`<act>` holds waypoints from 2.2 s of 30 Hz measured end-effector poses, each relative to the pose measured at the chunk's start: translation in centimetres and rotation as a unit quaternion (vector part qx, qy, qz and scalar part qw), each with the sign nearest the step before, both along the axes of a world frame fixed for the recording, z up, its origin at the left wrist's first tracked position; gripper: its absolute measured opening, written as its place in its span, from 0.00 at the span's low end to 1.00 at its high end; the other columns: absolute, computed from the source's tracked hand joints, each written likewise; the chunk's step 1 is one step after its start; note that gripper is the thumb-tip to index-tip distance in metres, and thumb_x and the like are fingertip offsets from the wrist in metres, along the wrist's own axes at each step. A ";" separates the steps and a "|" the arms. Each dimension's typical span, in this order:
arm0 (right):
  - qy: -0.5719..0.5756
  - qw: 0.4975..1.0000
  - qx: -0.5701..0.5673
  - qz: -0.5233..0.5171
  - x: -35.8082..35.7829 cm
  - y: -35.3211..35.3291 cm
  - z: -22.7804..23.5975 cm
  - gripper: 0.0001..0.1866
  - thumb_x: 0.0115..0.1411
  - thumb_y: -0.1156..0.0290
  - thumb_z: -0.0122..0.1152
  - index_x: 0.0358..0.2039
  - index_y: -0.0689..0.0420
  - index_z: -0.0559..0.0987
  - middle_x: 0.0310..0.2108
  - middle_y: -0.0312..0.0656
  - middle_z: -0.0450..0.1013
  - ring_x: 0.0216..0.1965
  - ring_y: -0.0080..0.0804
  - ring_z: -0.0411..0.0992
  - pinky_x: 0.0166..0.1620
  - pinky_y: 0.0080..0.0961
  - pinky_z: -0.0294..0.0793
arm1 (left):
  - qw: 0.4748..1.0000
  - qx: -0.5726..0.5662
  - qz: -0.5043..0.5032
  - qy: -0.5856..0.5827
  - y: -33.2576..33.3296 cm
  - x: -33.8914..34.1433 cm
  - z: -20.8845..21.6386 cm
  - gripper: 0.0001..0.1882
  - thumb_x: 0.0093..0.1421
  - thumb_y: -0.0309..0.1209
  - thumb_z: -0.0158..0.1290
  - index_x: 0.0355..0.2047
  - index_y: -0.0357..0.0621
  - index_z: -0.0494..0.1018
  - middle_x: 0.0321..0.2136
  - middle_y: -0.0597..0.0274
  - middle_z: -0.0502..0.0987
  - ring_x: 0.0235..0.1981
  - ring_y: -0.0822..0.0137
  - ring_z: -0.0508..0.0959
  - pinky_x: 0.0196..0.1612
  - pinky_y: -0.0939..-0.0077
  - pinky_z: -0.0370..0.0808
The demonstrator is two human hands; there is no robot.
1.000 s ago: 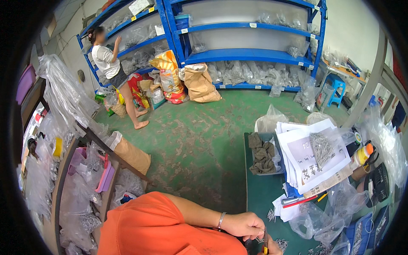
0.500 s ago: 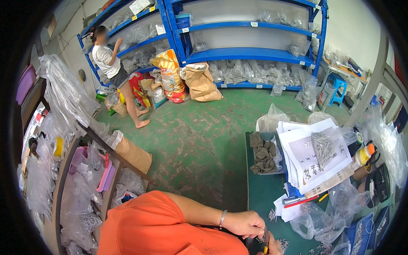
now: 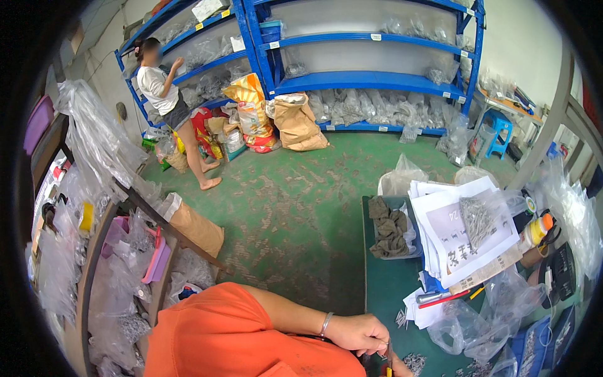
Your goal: The person uses pliers to clip and trim excess material from small metal components at a manual workstation.
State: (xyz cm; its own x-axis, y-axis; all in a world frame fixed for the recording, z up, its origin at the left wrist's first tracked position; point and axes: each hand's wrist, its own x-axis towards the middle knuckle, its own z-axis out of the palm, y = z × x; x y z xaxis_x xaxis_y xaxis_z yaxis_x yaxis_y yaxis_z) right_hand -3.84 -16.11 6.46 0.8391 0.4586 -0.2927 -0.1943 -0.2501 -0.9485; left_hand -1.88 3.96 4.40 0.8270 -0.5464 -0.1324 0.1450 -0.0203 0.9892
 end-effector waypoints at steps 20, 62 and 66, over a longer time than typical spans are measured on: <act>-0.065 0.992 -0.075 -0.073 0.3 -1.4 -1.0 0.34 0.35 0.84 0.44 0.50 0.58 0.70 0.23 0.35 0.60 0.26 0.25 0.60 0.32 0.17 0.60 | 0.985 -0.029 0.038 0.167 -0.4 1.1 0.7 0.11 0.60 0.30 0.46 0.29 0.35 0.73 0.16 0.68 0.69 0.15 0.79 0.68 0.20 0.84 0.69; 0.019 0.970 -0.032 -0.239 -1.4 -3.6 -2.5 0.29 0.36 0.87 0.42 0.44 0.59 0.73 0.24 0.33 0.59 0.27 0.20 0.57 0.30 0.13 0.58 | 0.881 0.228 0.113 -0.400 -1.1 5.5 -4.9 0.06 0.49 0.20 0.53 0.30 0.38 0.73 0.27 0.56 0.71 0.28 0.58 0.72 0.31 0.73 0.69; 0.016 0.974 -0.050 -0.222 -1.4 -3.6 -2.4 0.29 0.37 0.86 0.42 0.44 0.59 0.73 0.25 0.33 0.59 0.27 0.20 0.58 0.31 0.14 0.59 | 0.872 0.266 0.097 -0.399 -1.2 5.5 -5.4 0.06 0.48 0.20 0.54 0.29 0.39 0.73 0.29 0.57 0.70 0.31 0.58 0.72 0.35 0.73 0.69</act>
